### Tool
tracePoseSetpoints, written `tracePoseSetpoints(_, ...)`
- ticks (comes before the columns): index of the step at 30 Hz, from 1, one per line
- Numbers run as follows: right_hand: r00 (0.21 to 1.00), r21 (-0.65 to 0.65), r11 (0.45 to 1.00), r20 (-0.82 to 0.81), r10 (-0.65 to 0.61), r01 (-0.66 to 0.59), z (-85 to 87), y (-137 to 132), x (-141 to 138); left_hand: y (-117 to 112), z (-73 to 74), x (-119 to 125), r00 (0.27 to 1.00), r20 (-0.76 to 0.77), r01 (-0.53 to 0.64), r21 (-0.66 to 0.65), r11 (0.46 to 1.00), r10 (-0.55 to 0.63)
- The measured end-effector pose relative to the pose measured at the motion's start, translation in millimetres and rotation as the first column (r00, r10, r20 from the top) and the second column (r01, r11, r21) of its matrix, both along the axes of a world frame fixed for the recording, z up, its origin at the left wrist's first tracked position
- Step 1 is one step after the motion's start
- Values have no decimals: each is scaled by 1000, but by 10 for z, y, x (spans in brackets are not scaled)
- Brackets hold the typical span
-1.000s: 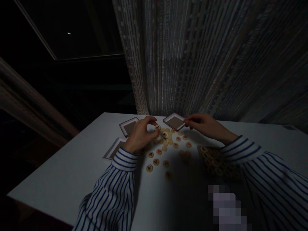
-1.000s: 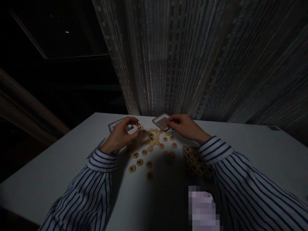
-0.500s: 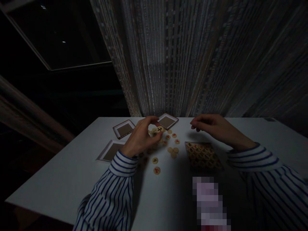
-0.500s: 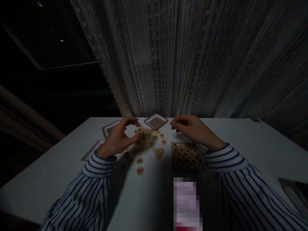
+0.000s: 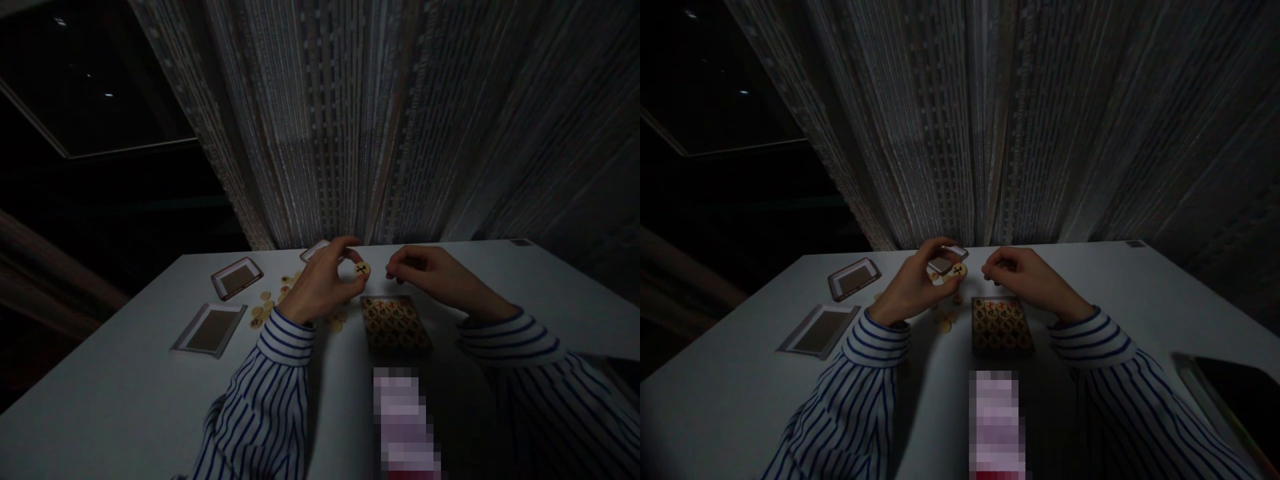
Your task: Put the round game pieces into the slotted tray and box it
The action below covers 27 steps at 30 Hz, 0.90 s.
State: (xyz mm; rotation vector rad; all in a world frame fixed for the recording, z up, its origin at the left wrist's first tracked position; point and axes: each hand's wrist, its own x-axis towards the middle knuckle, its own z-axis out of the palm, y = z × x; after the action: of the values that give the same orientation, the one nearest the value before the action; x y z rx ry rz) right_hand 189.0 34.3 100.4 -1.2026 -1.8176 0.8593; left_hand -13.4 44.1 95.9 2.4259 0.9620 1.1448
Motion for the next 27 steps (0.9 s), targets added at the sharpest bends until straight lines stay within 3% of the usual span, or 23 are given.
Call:
tracePoseSetpoints(11,996,-70,998,-85,-6,0,-41,-6,-64,-1,-57,86,995,-102,14,87,996,-5)
tracePoseSetpoints(18,988,-187,982,-155,-11,-19,-145,47,-87,38,-142,154,986,-165,4,155,988,22)
tracePoseSetpoints(23,987,-157,988,-159,-13,-12,-179,74,-76,46,-183,183,981,-195,17,169,985,16)
tracePoseSetpoints(27,994,-126,992,-109,-32,18,-185,83,-64,46,-203,190,985,-170,16,86,996,-1)
